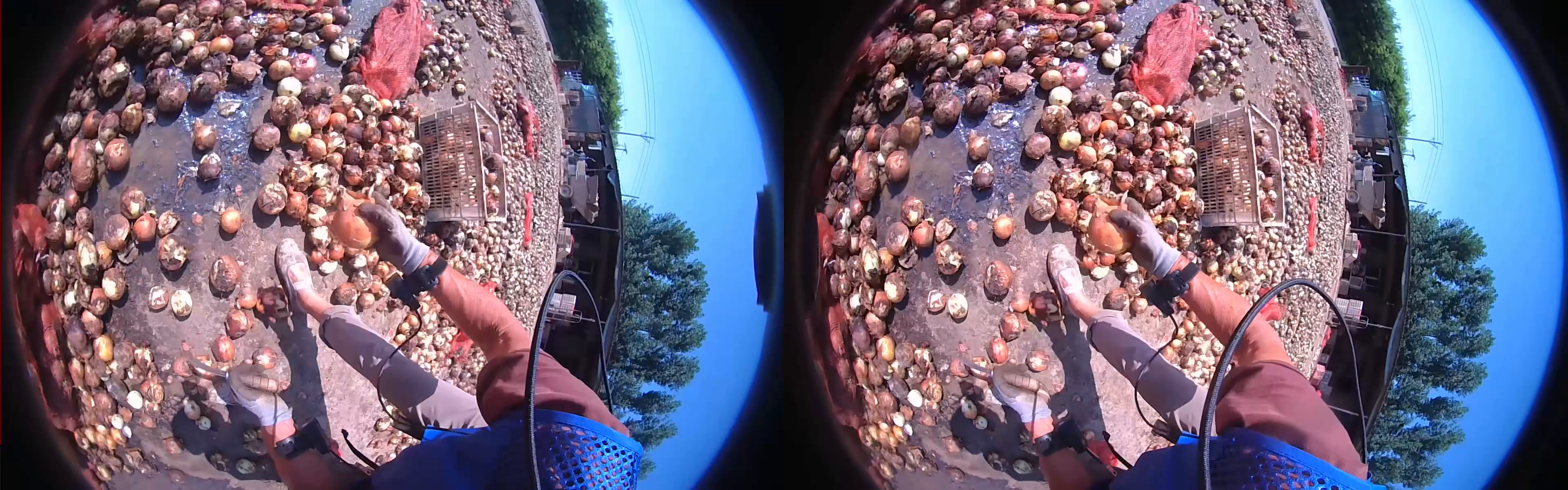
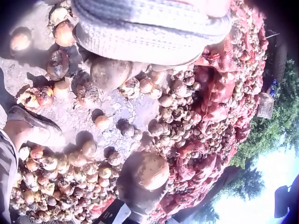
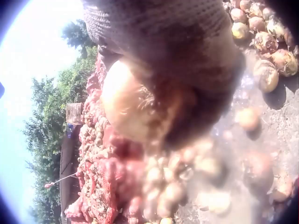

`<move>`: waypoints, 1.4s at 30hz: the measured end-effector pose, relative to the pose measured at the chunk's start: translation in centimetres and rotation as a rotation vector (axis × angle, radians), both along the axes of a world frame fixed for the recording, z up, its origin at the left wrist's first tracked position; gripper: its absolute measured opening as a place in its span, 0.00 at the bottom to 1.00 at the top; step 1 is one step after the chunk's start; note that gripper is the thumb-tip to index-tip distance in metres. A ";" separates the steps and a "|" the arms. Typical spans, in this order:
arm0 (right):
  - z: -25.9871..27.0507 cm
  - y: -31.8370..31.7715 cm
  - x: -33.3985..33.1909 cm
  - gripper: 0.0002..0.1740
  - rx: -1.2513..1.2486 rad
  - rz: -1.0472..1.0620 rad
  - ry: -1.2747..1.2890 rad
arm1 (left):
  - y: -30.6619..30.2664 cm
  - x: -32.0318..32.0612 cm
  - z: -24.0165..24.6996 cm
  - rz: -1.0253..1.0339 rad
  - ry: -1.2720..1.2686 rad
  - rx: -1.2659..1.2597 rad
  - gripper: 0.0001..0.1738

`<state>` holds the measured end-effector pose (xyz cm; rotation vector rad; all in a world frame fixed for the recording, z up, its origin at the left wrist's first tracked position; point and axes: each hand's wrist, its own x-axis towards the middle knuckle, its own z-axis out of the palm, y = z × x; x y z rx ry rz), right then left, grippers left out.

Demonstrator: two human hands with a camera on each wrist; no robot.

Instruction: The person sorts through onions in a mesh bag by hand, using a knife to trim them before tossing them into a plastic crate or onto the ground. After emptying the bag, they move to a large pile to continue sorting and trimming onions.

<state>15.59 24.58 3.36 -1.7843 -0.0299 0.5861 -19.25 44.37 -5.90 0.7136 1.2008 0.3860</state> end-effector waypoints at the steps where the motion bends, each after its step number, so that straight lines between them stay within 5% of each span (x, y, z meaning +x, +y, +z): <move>1: 2.1 -4.8 2.5 0.22 0.067 -0.269 0.103 | -0.1 0.3 -0.2 -0.003 0.005 -0.018 0.17; 3: 10.9 -10.2 7.4 0.25 -0.186 -0.542 -0.017 | -0.3 1.0 -0.7 -0.010 0.014 -0.054 0.17; 5: 14.4 -18.6 12.7 0.29 -0.556 -0.601 -0.413 | 0.0 1.8 0.5 -0.001 0.063 -0.177 0.19; 6: 15.7 -24.5 15.4 0.39 -0.773 -0.459 -0.540 | 0.0 2.5 0.6 0.015 0.068 -0.249 0.19; 7: 16.3 -34.4 18.0 0.48 -1.372 -0.182 -0.697 | 0.1 3.2 0.9 0.032 0.074 -0.321 0.18; 9: 19.3 -26.7 15.4 0.50 -1.850 -0.534 -0.374 | -0.1 1.4 -0.6 0.097 0.031 -0.476 0.19; 10: 18.4 -28.5 15.6 0.49 -1.790 -0.571 -0.419 | -0.6 1.3 -0.9 -0.005 -0.084 -0.360 0.17; 13: 8.5 -29.6 13.6 0.35 -1.367 -0.014 -0.317 | -0.1 2.9 3.0 0.109 0.130 -0.377 0.19; 15: -2.1 -28.1 10.4 0.32 -0.930 0.327 0.100 | -0.3 2.8 4.0 0.128 0.155 -0.329 0.15; 16: -1.2 -15.3 6.0 0.30 -1.180 0.635 0.157 | -0.3 2.2 4.0 0.186 0.156 -0.388 0.15; 17: -3.1 -8.7 2.6 0.29 -1.173 0.868 -0.015 | -0.1 2.0 3.8 0.233 0.135 -0.450 0.14; 20: -7.5 7.3 -6.3 0.27 -0.858 1.139 -0.066 | 0.5 1.0 4.7 0.385 0.114 -0.525 0.15; 27: -15.2 26.7 -17.9 0.29 -0.580 1.592 -0.265 | 1.9 -2.8 7.5 0.462 0.093 -0.372 0.21; 29: -16.1 30.2 -20.1 0.32 -0.718 1.656 -0.380 | 2.2 -3.6 7.1 0.622 0.020 -0.450 0.21; 35: -19.1 40.9 -22.7 0.43 -0.754 1.208 -0.701 | 4.1 -5.3 7.8 0.614 0.049 -0.332 0.22; 37: -22.2 44.0 -23.0 0.41 -0.713 1.010 -0.830 | 3.1 -6.4 7.0 0.645 0.044 -0.299 0.21; 42: -25.7 49.3 -23.2 0.33 -0.510 0.987 -0.895 | 2.8 -6.9 6.2 0.651 0.107 -0.319 0.20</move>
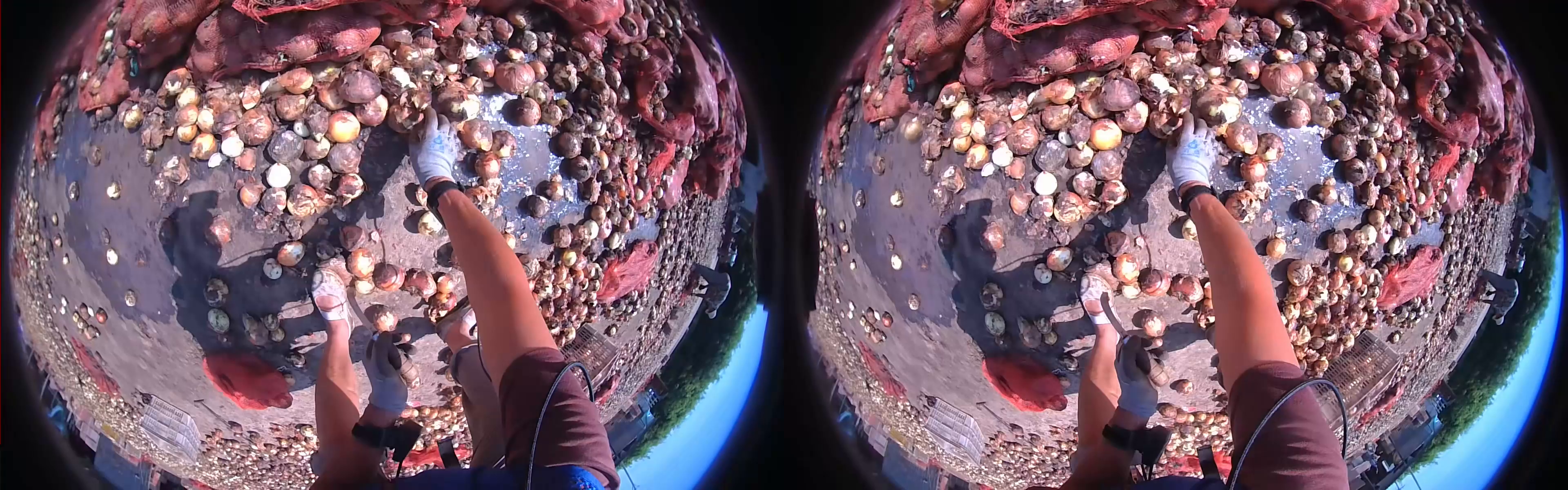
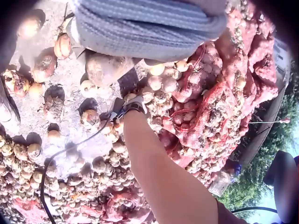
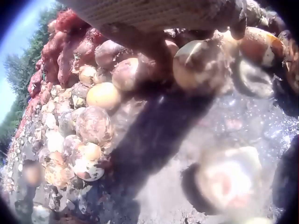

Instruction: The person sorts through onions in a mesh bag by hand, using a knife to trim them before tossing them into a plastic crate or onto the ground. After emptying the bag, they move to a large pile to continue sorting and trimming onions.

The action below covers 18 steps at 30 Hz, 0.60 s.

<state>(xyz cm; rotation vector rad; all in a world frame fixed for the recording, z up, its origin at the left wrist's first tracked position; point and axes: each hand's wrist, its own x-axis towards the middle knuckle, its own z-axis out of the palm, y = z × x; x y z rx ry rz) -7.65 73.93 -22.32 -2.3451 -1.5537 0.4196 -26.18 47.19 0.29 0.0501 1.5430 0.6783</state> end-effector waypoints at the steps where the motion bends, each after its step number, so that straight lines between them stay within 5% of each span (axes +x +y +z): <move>1: -0.1 0.8 0.1 0.33 -0.180 0.102 -0.020 | -0.3 0.0 0.0 -0.041 0.026 0.027 0.20; 4: -0.2 1.2 -0.8 0.37 -0.043 0.200 -0.238 | -1.7 -0.2 -0.9 0.014 -0.080 -0.042 0.20; 7: -0.3 3.0 -1.7 0.37 -0.186 0.197 -0.129 | -1.9 -0.4 -1.7 -0.083 -0.038 -0.076 0.20; 12: -2.9 3.5 -2.5 0.18 -0.096 0.226 -0.331 | -2.5 -0.9 -2.2 -0.153 -0.004 -0.057 0.24; 15: -2.5 4.0 -2.5 0.17 -0.166 0.209 -0.274 | -2.3 -0.8 -1.7 -0.181 0.009 -0.020 0.25; 18: -0.6 4.1 -2.4 0.26 -0.221 0.138 -0.136 | -2.5 -0.8 -2.0 -0.229 0.031 0.028 0.23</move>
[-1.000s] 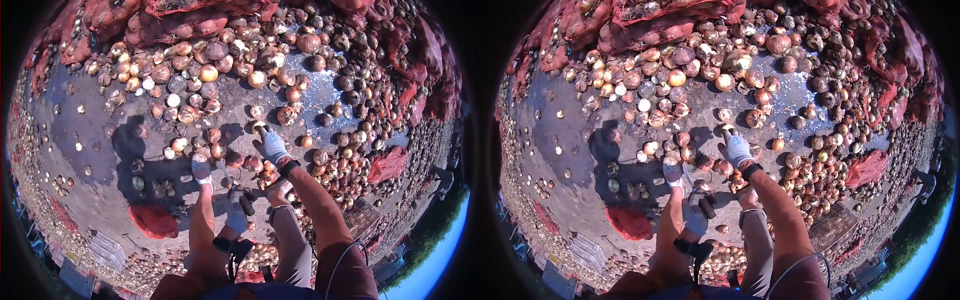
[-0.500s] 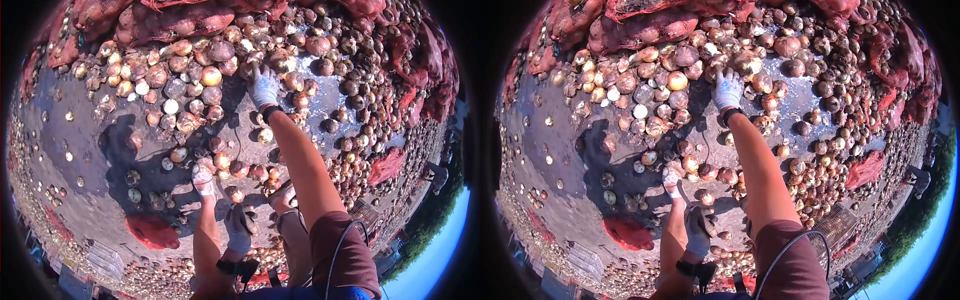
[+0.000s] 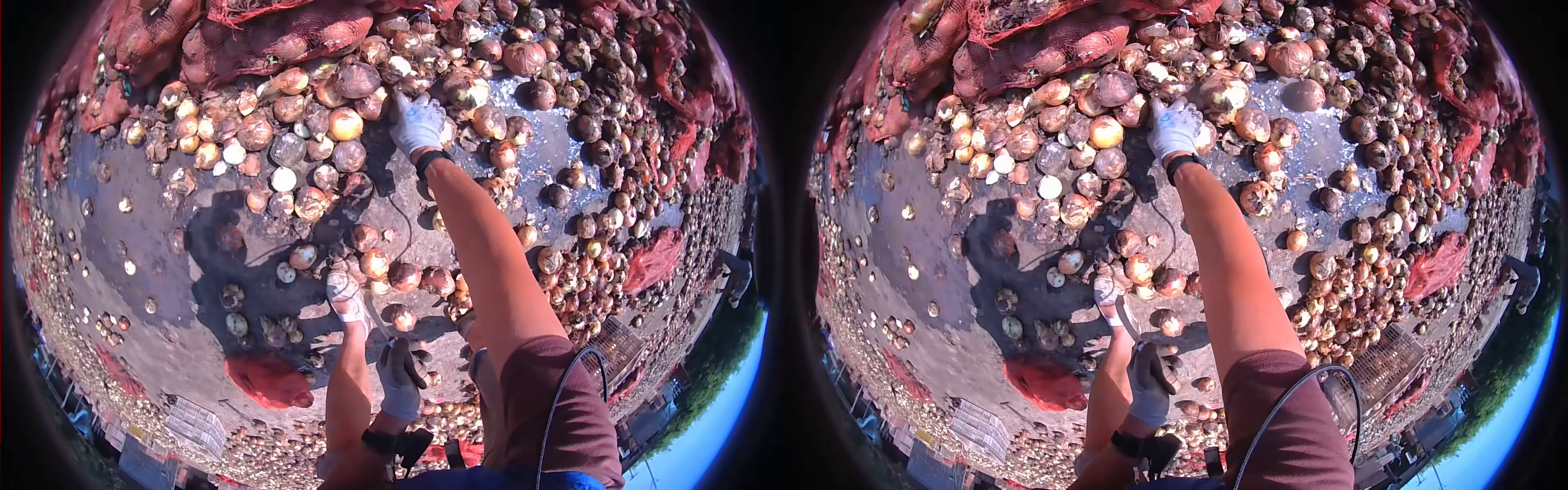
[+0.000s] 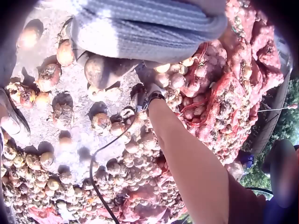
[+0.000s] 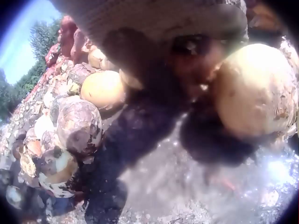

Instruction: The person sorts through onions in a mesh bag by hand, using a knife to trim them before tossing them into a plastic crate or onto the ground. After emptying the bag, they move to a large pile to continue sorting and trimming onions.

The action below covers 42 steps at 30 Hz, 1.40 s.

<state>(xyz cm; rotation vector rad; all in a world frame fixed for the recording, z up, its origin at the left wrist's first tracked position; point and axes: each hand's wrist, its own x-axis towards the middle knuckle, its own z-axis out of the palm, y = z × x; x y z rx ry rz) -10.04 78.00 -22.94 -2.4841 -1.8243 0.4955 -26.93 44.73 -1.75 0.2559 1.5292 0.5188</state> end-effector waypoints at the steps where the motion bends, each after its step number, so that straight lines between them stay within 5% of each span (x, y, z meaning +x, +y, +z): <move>1: 1.0 -0.7 0.0 0.30 0.001 -0.041 0.062 | 0.3 0.2 0.3 0.006 0.003 0.002 0.22; 3: 1.3 -2.8 1.1 0.38 0.103 -0.258 0.488 | 2.3 1.2 1.8 0.057 -0.010 -0.021 0.21; 5: 4.0 -6.3 3.2 0.37 0.061 -0.681 1.719 | 3.0 2.2 2.6 0.115 -0.044 -0.091 0.20; 7: 5.1 -10.0 4.8 0.33 -0.022 -0.692 2.531 | 2.7 2.4 2.7 0.129 -0.084 -0.178 0.18; 11: 8.5 -15.1 6.6 0.33 0.147 -0.740 2.660 | 1.8 3.4 2.4 -0.086 0.017 -0.028 0.21; 12: 8.7 -16.0 7.3 0.33 0.094 -0.806 2.645 | 2.1 3.7 3.1 -0.111 -0.024 -0.016 0.22; 14: 9.5 -18.9 8.9 0.31 0.110 -0.781 2.115 | 1.4 4.2 2.4 -0.244 0.010 0.096 0.21; 16: 10.4 -22.6 9.8 0.33 0.110 -0.819 1.660 | -0.8 2.7 -1.7 -0.205 -0.109 0.020 0.18; 17: 9.8 -25.5 10.7 0.33 0.144 -0.783 1.565 | -0.6 2.8 -2.6 -0.056 -0.219 -0.236 0.15; 18: 8.7 -29.0 11.7 0.33 0.214 -0.714 1.347 | -0.3 4.1 -2.2 -0.120 -0.223 -0.156 0.15; 23: 24.6 -45.3 21.7 0.39 0.363 -1.069 0.833 | 0.3 6.4 -1.9 -0.060 -0.323 -0.297 0.17; 25: 31.3 -52.4 26.3 0.36 0.663 -1.344 0.786 | -0.9 4.9 -3.2 -0.198 -0.267 -0.136 0.17; 26: 34.9 -55.7 28.7 0.34 0.827 -1.362 0.674 | -1.5 3.2 -5.1 -0.459 -0.297 0.170 0.18; 27: 38.7 -59.0 31.3 0.33 0.835 -1.405 0.434 | -0.9 3.1 -3.7 -0.484 -0.192 0.045 0.19; 29: 42.5 -68.9 37.0 0.35 1.062 -1.381 0.173 | 1.5 6.1 0.3 -0.190 -0.007 -0.211 0.19; 31: 45.8 -79.4 42.8 0.39 0.905 -1.451 -0.258 | 2.6 6.5 3.2 -0.266 -0.040 -0.155 0.18; 34: 49.1 -85.6 45.1 0.38 0.230 -1.803 -0.578 | 4.4 7.0 6.6 -0.361 -0.096 -0.105 0.18; 36: 48.6 -87.9 44.7 0.35 -0.176 -1.706 -0.436 | 5.2 7.9 8.8 -0.337 -0.085 -0.090 0.17; 39: 42.5 -86.7 40.8 0.29 -0.257 -1.547 -0.031 | 5.7 7.2 10.7 -0.347 -0.128 -0.165 0.17; 40: 40.3 -85.4 37.9 0.26 -0.261 -1.239 -0.003 | 5.8 5.9 10.9 -0.362 -0.184 -0.214 0.18; 41: 37.2 -85.3 35.8 0.22 -0.352 -1.276 0.212 | 5.7 5.0 10.9 -0.354 -0.176 -0.219 0.17; 42: 40.7 -76.2 32.6 0.19 -0.664 -1.315 0.112 | 5.5 4.0 10.9 -0.346 -0.167 -0.224 0.16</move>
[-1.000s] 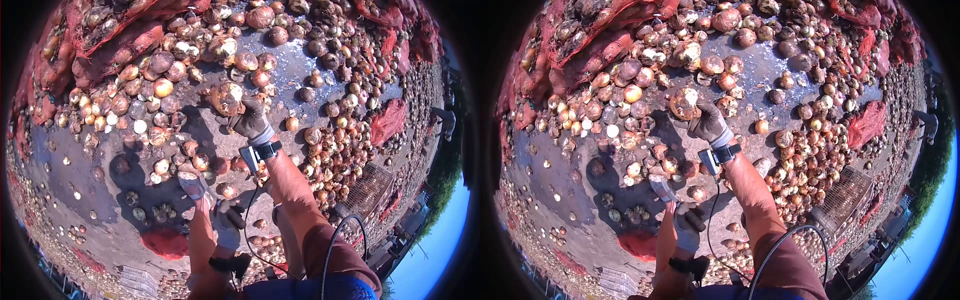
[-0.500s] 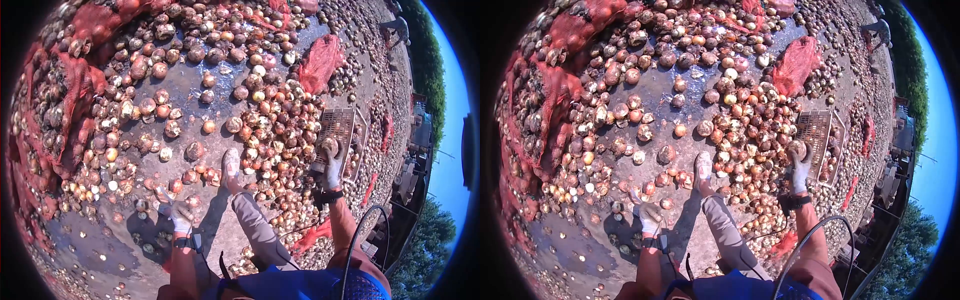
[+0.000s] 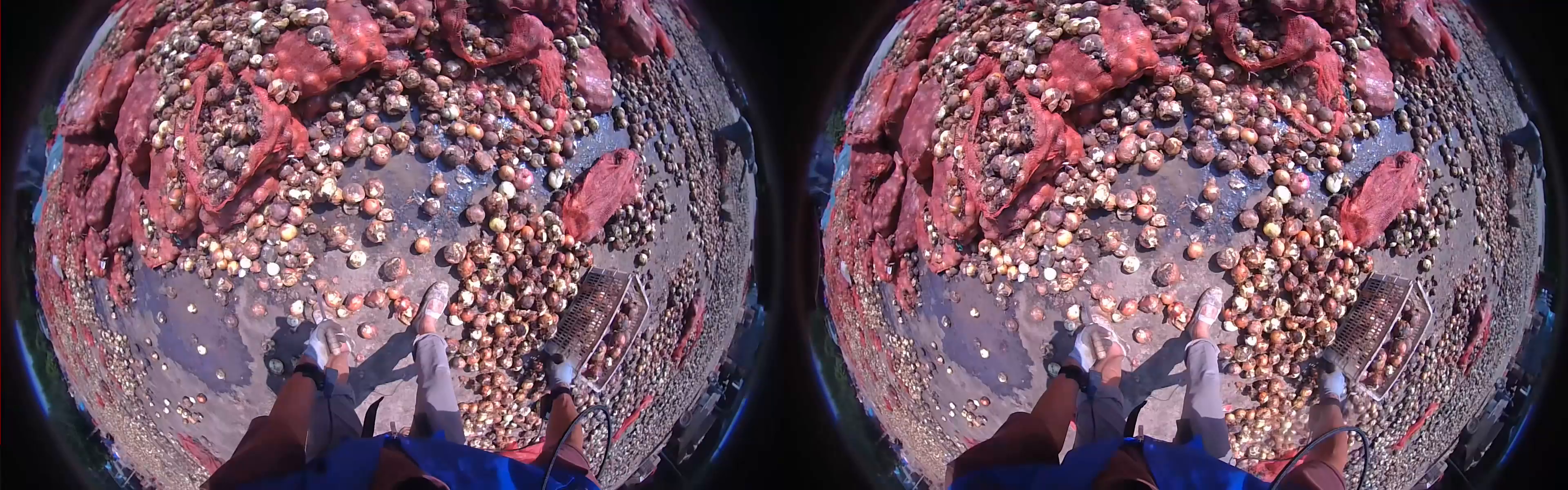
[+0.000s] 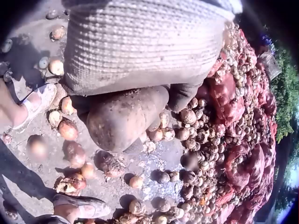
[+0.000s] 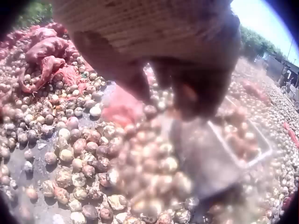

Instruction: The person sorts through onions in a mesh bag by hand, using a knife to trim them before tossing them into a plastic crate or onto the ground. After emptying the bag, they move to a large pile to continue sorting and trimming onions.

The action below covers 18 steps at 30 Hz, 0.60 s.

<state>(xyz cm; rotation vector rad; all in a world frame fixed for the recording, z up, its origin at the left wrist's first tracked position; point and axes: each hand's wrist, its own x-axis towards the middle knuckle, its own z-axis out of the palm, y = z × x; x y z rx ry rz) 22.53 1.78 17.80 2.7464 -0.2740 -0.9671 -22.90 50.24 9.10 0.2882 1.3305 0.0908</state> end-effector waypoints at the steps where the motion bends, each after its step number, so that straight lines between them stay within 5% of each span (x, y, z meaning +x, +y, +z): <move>1: -0.5 2.2 -2.3 0.19 -0.029 0.102 -0.020 | -0.2 -0.9 0.0 0.007 0.010 -0.004 0.15; 2: 0.2 4.7 -4.2 0.18 0.098 0.082 -0.029 | -0.4 -0.8 1.4 0.003 0.053 0.053 0.15; 5: -4.7 4.3 -7.2 0.13 0.128 0.453 -0.231 | 0.4 -0.2 6.9 -0.066 0.114 0.179 0.14; 7: -2.4 8.7 -6.8 0.22 0.182 0.405 -0.287 | 0.4 -0.2 9.1 -0.061 0.089 0.221 0.13; 11: 1.4 13.2 -2.9 0.13 0.663 0.220 -0.408 | 1.1 -0.5 10.7 -0.032 0.010 0.237 0.14; 12: 7.8 17.8 -2.9 0.13 0.649 0.148 -0.353 | 1.3 -0.6 11.4 -0.062 0.015 0.252 0.15; 15: 8.4 17.1 -1.4 0.17 0.582 0.269 -0.439 | 1.8 -1.4 14.2 -0.068 0.031 0.254 0.15; 16: 2.0 12.6 0.4 0.21 0.637 0.280 -0.480 | 1.9 -2.4 13.6 -0.054 0.041 0.247 0.14; 18: 3.8 12.8 -0.8 0.24 0.658 0.191 -0.351 | 2.5 -4.6 14.4 -0.007 0.076 0.232 0.12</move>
